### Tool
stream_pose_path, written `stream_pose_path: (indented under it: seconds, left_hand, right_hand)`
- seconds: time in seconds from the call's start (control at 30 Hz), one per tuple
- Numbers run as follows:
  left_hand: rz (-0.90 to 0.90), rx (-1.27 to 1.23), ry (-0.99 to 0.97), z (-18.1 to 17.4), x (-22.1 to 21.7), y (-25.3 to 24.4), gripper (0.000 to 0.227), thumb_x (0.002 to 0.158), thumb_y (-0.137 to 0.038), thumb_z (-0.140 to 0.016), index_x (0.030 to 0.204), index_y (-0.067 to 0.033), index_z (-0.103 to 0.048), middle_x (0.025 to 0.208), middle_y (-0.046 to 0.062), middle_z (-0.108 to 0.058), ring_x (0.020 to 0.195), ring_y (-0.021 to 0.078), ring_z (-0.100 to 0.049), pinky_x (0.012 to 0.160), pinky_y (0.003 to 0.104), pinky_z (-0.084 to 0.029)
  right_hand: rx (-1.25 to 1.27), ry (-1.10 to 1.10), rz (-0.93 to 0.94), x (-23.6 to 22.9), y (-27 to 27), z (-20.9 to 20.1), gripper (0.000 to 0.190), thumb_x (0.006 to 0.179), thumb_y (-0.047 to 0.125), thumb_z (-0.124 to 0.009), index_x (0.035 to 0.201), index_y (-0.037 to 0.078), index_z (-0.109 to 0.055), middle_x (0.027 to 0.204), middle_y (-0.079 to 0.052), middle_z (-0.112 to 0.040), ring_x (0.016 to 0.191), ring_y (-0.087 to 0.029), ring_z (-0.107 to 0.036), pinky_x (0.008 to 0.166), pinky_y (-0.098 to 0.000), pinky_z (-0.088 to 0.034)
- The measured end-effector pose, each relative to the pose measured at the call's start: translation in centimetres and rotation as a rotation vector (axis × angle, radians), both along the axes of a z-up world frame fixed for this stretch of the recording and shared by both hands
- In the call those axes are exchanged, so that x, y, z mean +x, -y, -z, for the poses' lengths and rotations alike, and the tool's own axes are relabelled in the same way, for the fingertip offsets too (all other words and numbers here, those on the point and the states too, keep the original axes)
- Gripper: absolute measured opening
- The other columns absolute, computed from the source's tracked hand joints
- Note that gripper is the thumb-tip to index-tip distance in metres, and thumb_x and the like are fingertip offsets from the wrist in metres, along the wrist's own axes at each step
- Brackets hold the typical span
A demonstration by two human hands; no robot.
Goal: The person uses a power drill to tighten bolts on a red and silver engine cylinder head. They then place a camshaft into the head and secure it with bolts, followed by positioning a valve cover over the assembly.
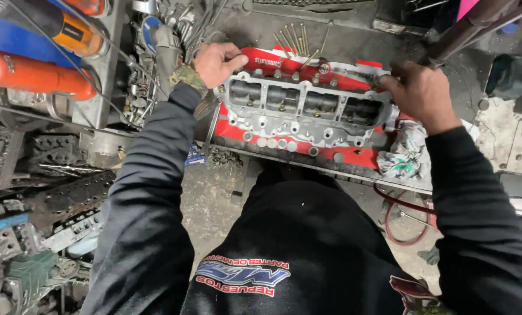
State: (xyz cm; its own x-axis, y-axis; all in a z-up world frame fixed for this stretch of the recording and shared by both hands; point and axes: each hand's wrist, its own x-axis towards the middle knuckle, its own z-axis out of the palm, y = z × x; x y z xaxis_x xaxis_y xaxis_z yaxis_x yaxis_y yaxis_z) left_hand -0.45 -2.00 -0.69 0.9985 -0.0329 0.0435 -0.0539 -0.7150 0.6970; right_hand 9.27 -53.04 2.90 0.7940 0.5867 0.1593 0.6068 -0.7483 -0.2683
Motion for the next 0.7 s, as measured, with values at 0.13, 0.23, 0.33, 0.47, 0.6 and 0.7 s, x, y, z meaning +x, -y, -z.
stream_pose_path:
  seconds: [0.13, 0.23, 0.33, 0.47, 0.6, 0.7]
  left_hand:
    - [0.060, -0.208, -0.006, -2.1, 0.2, 0.8, 0.024, 0.108, -0.025, -0.067, 0.099, -0.0034, -0.074, 0.080, 0.000, -0.073, 0.063, 0.0092, -0.058, 0.060, 0.026, -0.048]
    - [-0.083, -0.543, -0.043, -2.4, 1.2, 0.8, 0.025, 0.107, -0.031, -0.057, 0.106, -0.0063, -0.064, 0.098, 0.004, -0.082, 0.075, 0.0070, -0.057, 0.070, 0.022, -0.053]
    - [-0.215, -0.897, -0.115, -1.7, 2.7, 0.9, 0.036, 0.106, -0.047, -0.055, 0.108, -0.0120, -0.063, 0.082, 0.001, -0.070, 0.085, 0.0139, -0.081, 0.064, 0.019, -0.054]
    - [-0.330, -0.936, -0.297, -2.0, 3.8, 0.6, 0.036, 0.102, -0.047, -0.060, 0.109, -0.0133, -0.068, 0.086, 0.001, -0.071, 0.078, 0.0148, -0.079, 0.069, 0.029, -0.067]
    - [-0.403, -0.974, -0.434, -0.8, 4.5, 0.0, 0.035, 0.104, -0.044, -0.056, 0.114, -0.0118, -0.068, 0.091, 0.002, -0.075, 0.084, 0.0179, -0.081, 0.068, 0.032, -0.067]
    - [-0.382, -0.924, -0.423, -0.8, 4.5, 0.7, 0.034, 0.106, -0.042, -0.056, 0.111, -0.0106, -0.069, 0.080, 0.000, -0.069, 0.066, 0.0125, -0.073, 0.062, 0.027, -0.064]
  right_hand:
    - [-0.652, -0.351, 0.019, 4.7, -2.4, 1.9, 0.058, 0.113, 0.065, -0.050, 0.129, 0.018, -0.081, 0.114, -0.009, -0.084, 0.099, -0.038, -0.081, 0.092, -0.0504, -0.063]
    - [-0.781, -0.512, -0.014, 5.7, -4.0, 1.4, 0.078, 0.108, 0.067, -0.047, 0.112, -0.001, -0.084, 0.112, -0.021, -0.082, 0.101, -0.046, -0.078, 0.092, -0.0536, -0.060]
    - [-0.774, -0.614, 0.095, 4.5, -5.4, -1.2, 0.068, 0.108, 0.061, -0.053, 0.131, 0.003, -0.079, 0.125, -0.022, -0.080, 0.113, -0.046, -0.076, 0.100, -0.0604, -0.059]
    - [-0.666, -0.616, 0.096, 4.7, -4.9, -0.8, 0.053, 0.103, 0.047, -0.063, 0.134, 0.007, -0.078, 0.124, -0.018, -0.080, 0.107, -0.044, -0.076, 0.097, -0.0548, -0.060]
    - [-0.542, -0.562, 0.109, 3.7, -4.1, -1.5, 0.041, 0.104, 0.041, -0.066, 0.120, 0.008, -0.084, 0.108, -0.015, -0.083, 0.093, -0.042, -0.075, 0.089, -0.0505, -0.059]
    - [-0.566, -0.456, 0.081, 3.3, -3.6, -0.4, 0.040, 0.106, 0.044, -0.064, 0.117, 0.013, -0.085, 0.104, -0.014, -0.084, 0.085, -0.041, -0.078, 0.084, -0.0487, -0.061]
